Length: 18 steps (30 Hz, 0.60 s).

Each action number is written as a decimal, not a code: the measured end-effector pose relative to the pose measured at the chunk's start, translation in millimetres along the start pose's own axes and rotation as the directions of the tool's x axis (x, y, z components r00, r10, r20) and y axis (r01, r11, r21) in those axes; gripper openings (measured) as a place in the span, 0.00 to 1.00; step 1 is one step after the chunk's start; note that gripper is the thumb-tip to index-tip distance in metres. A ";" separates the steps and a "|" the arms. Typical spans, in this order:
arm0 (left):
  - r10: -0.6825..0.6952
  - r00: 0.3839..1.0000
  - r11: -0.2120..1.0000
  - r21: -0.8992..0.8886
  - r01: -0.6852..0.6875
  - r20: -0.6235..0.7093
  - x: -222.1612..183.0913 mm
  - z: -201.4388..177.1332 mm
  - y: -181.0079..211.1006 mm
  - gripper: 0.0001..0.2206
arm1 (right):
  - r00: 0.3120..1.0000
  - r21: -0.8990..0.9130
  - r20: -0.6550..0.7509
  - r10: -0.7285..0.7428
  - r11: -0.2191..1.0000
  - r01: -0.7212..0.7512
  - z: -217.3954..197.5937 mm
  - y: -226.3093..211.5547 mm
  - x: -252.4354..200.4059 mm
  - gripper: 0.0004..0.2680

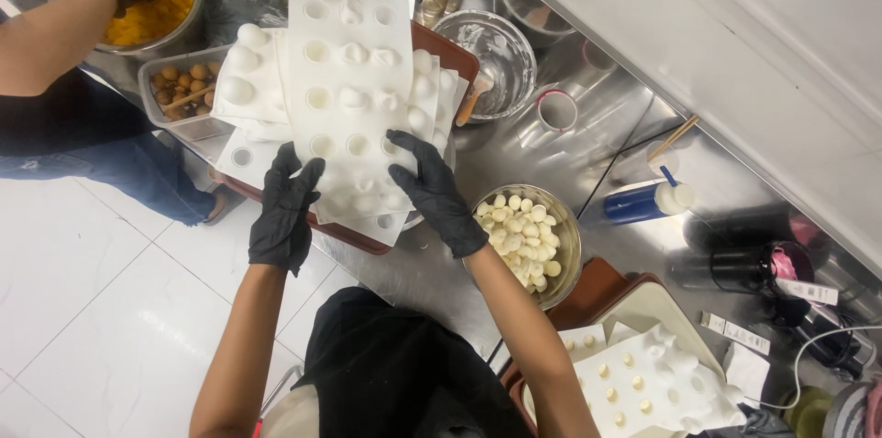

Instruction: Removing small round pastries from white silicone molds and placing them into a metal bowl.

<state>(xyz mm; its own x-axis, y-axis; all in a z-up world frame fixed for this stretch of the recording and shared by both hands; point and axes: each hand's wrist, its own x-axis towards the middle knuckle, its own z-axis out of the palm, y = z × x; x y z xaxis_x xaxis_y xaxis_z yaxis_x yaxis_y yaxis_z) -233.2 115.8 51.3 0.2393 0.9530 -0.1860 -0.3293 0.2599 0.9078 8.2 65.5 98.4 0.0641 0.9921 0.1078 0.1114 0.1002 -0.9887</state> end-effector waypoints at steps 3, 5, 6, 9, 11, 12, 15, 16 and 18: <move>0.017 0.991 0.980 0.197 0.010 -0.131 3.6 18.2 6.5 0.37 | 0.992 -0.120 0.022 -0.123 0.985 0.125 -3.3 -17.2 -11.0 0.20; 0.108 0.983 0.945 0.323 -0.055 -0.148 5.5 21.1 2.9 0.39 | 0.978 -0.209 0.040 -0.203 0.956 0.206 -5.2 -20.7 -17.9 0.21; 0.088 0.982 0.957 0.289 -0.037 -0.165 4.9 22.2 3.3 0.40 | 0.992 -0.155 -0.035 -0.122 0.981 0.115 -5.5 -18.8 -21.0 0.22; 0.173 0.967 0.924 0.372 -0.094 -0.185 4.5 14.6 -11.7 0.38 | 0.986 -0.010 -0.156 -0.054 0.999 0.053 -12.2 18.5 -31.5 0.22; 0.276 0.944 0.861 0.483 -0.159 -0.181 -0.7 13.7 -16.7 0.37 | 0.977 0.072 -0.204 -0.066 0.994 0.082 -14.6 41.8 -40.2 0.23; 0.455 0.881 0.713 0.647 -0.272 -0.130 -4.6 16.6 -12.7 0.36 | 0.978 0.173 -0.206 -0.009 0.984 0.046 -13.2 47.2 -43.9 0.23; 0.523 0.846 0.666 0.671 -0.326 -0.109 -7.9 19.5 -5.7 0.33 | 0.979 0.246 -0.195 0.061 0.969 -0.012 -8.3 55.0 -54.6 0.22; 0.424 0.892 0.791 0.543 -0.280 -0.158 -8.1 19.2 -4.5 0.31 | 0.979 0.220 -0.187 0.076 0.975 -0.034 -6.3 56.4 -58.5 0.20; 0.267 0.952 0.935 0.281 -0.218 -0.150 -3.3 6.2 -7.9 0.28 | 0.983 0.258 -0.153 0.106 0.964 -0.064 -5.5 60.3 -59.0 0.18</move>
<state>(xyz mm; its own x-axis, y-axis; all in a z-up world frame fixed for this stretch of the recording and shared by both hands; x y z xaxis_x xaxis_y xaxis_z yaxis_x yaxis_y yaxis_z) -225.7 109.6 47.1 0.0032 1.0000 0.0087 -0.1036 -0.0083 0.9946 16.6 12.6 33.0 0.2264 0.9739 0.0171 -0.1528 0.0528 -0.9869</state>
